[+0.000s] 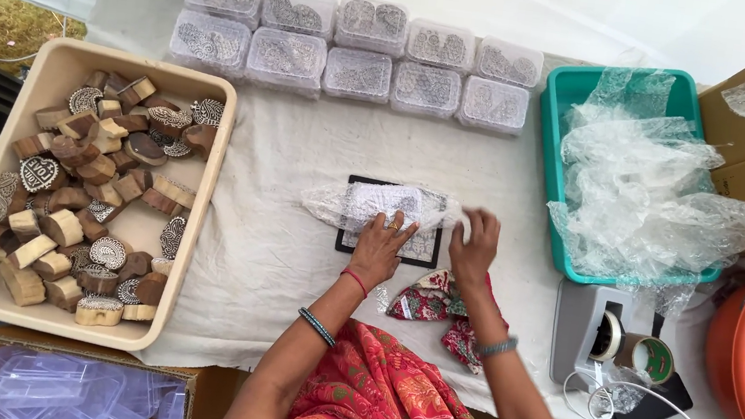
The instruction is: The person cleans several wooden block stamps with a cloth, places two of them into a plastic container, and then wraps the container in bubble wrap.
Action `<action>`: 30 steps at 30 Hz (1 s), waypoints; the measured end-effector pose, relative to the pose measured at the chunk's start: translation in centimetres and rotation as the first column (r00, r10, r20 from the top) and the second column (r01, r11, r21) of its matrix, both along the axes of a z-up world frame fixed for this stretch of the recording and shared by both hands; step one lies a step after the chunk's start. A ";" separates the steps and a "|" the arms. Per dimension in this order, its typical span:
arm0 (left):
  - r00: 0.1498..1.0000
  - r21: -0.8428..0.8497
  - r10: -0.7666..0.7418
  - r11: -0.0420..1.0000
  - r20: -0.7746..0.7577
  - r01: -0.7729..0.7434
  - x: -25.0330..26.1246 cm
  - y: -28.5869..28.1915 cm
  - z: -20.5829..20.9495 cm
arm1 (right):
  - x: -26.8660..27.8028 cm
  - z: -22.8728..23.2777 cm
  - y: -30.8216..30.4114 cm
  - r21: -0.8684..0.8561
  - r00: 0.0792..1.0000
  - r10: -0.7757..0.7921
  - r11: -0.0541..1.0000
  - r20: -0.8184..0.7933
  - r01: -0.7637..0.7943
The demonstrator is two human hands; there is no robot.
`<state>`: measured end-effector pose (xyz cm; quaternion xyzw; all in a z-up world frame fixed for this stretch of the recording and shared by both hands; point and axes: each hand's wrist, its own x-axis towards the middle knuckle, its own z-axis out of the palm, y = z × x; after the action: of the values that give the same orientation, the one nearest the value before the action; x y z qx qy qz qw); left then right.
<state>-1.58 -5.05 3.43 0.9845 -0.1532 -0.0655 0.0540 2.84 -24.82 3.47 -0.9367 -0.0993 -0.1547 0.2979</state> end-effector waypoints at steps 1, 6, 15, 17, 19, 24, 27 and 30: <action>1.000 0.005 -0.005 1.000 -0.021 0.005 0.0 -0.1 0.3 | -1.6 -0.7 -0.4 0.120 0.997 -0.074 0.990 -0.014 0.075; 0.999 0.030 -0.018 0.999 -0.031 0.019 -0.1 -0.3 1.2 | -7.2 -2.2 1.4 0.169 0.974 0.158 0.977 -0.163 -0.130; 0.999 0.115 -0.039 0.992 -0.032 0.042 0.0 -0.5 0.3 | -2.6 -4.8 3.2 0.093 0.921 0.121 0.991 -0.370 -0.093; 0.999 0.129 -0.041 0.991 -0.027 0.044 0.1 -0.8 -0.1 | -1.8 -5.7 3.0 -0.017 0.905 0.077 0.996 -0.417 -0.093; 0.998 0.138 -0.033 0.990 -0.048 0.039 0.3 -0.9 -0.1 | -0.7 -9.0 2.1 0.021 0.959 0.045 0.999 -0.278 -0.040; 0.999 0.134 -0.024 0.991 -0.040 0.029 0.2 -0.9 -0.3 | 0.5 -11.8 0.0 0.600 0.862 -0.054 0.696 -0.503 0.394; 0.999 0.129 -0.022 0.991 -0.035 0.026 0.2 -1.0 -0.3 | 0.8 -8.6 0.9 0.678 0.831 -0.033 0.561 -0.556 0.475; 0.999 0.123 -0.014 0.992 -0.030 0.017 0.3 -1.0 -0.8 | 2.0 -8.3 1.3 0.541 0.847 -0.132 0.716 -0.515 0.441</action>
<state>-1.23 -6.05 2.64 0.9837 -0.1558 -0.0893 -0.0052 4.82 -23.47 -4.87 -0.7905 0.1805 -0.0085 0.5852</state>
